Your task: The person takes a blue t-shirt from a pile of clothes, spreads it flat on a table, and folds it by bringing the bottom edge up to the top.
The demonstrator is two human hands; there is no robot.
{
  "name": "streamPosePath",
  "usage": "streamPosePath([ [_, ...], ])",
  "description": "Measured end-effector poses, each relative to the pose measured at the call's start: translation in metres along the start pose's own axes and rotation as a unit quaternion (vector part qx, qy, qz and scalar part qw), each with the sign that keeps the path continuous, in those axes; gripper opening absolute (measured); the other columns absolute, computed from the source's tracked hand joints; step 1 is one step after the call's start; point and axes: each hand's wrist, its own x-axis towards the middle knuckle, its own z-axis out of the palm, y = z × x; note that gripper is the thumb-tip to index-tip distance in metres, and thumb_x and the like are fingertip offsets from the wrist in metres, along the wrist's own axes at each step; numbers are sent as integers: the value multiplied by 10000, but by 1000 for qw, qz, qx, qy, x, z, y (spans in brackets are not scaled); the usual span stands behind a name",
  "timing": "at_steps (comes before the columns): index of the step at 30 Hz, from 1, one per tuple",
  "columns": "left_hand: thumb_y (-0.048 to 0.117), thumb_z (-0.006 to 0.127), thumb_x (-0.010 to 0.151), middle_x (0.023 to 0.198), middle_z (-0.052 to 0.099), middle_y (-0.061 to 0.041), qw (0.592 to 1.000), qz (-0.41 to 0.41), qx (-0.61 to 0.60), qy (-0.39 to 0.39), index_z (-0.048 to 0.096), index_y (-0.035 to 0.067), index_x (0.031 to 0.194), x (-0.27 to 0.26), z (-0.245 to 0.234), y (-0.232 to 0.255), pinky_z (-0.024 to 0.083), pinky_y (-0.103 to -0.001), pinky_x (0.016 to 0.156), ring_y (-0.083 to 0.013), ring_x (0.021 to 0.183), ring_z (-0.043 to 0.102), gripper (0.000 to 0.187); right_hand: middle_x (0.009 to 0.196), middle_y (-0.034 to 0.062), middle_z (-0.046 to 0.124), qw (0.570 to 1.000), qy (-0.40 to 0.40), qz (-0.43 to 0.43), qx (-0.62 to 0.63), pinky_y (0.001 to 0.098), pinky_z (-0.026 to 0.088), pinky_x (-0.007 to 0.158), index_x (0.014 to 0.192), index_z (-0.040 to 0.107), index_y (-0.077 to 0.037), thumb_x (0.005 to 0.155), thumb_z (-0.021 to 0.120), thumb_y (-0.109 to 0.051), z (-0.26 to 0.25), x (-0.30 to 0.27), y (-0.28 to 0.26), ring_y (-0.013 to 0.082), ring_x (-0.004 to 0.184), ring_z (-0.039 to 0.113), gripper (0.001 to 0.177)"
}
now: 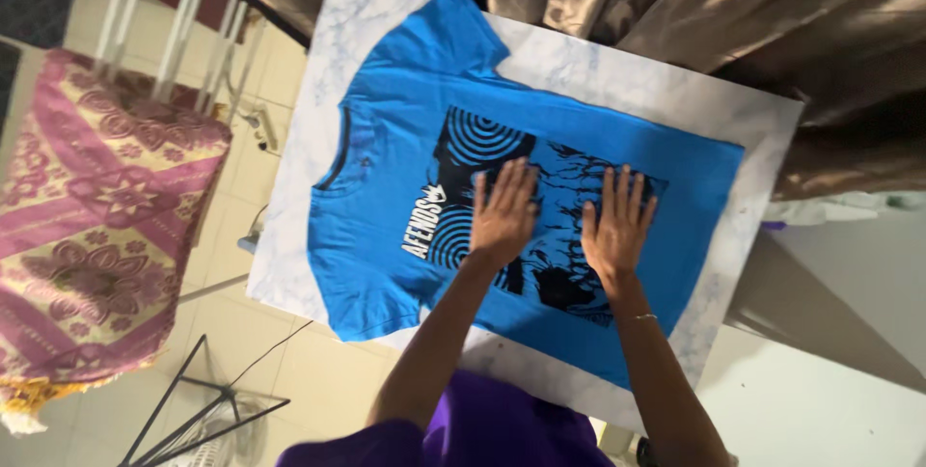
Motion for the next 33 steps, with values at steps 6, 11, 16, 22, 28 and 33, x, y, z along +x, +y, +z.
streamPosePath([
  [6, 296, 463, 1055, 1706, 277, -70, 1000, 29, 3, -12, 361, 152, 1610, 35, 0, -36, 155, -560, 1284, -227, 1577, 263, 583, 1656, 209, 379, 999, 5, -13, -44, 674, 209, 1231, 1583, 461, -52, 1105, 474, -365, 6, 1, 2, 444, 1536, 322, 571],
  [11, 337, 426, 1066, 1715, 231, -61, 999, -51, 2, -13, 304, 177, 1636, 40, -16, -80, 115, -544, 1289, -230, 1587, 219, 605, 1667, 222, 378, 999, 1, -8, -35, 656, 199, 1246, 1613, 427, -52, 1083, 504, -347, 2, 1, 2, 443, 1539, 324, 612],
  [16, 362, 411, 1064, 1716, 212, -70, 993, -111, 34, -19, 277, 204, 1635, 45, -34, -120, 79, -548, 1278, -239, 1587, 192, 608, 1672, 216, 369, 1000, -4, 0, -20, 655, 180, 1248, 1612, 421, -59, 1076, 503, -345, 3, 1, 1, 442, 1550, 305, 613],
  [22, 362, 401, 1060, 1701, 217, -95, 983, -176, 46, 7, 267, 161, 1629, 49, -53, -172, 47, -568, 1248, -281, 1573, 169, 619, 1678, 216, 359, 1000, -1, -3, -21, 658, 176, 1248, 1615, 417, -58, 1078, 499, -344, 3, 2, 2, 443, 1550, 300, 614],
  [28, 325, 432, 1062, 1714, 240, -103, 970, -221, 65, 82, 276, 97, 1626, 61, -30, -154, 23, -655, 1257, -276, 1603, 166, 628, 1669, 223, 366, 1000, -9, 6, -17, 656, 180, 1244, 1599, 423, -48, 1066, 498, -350, 0, 0, -3, 448, 1546, 307, 617],
  [33, 353, 409, 1063, 1721, 171, -94, 998, -36, 35, -40, 246, 103, 1630, 89, -6, -100, 51, -604, 1267, -247, 1595, 157, 641, 1661, 221, 379, 1000, -4, 8, -27, 655, 180, 1249, 1599, 420, -60, 1068, 493, -363, 2, 3, -3, 446, 1543, 313, 616],
])
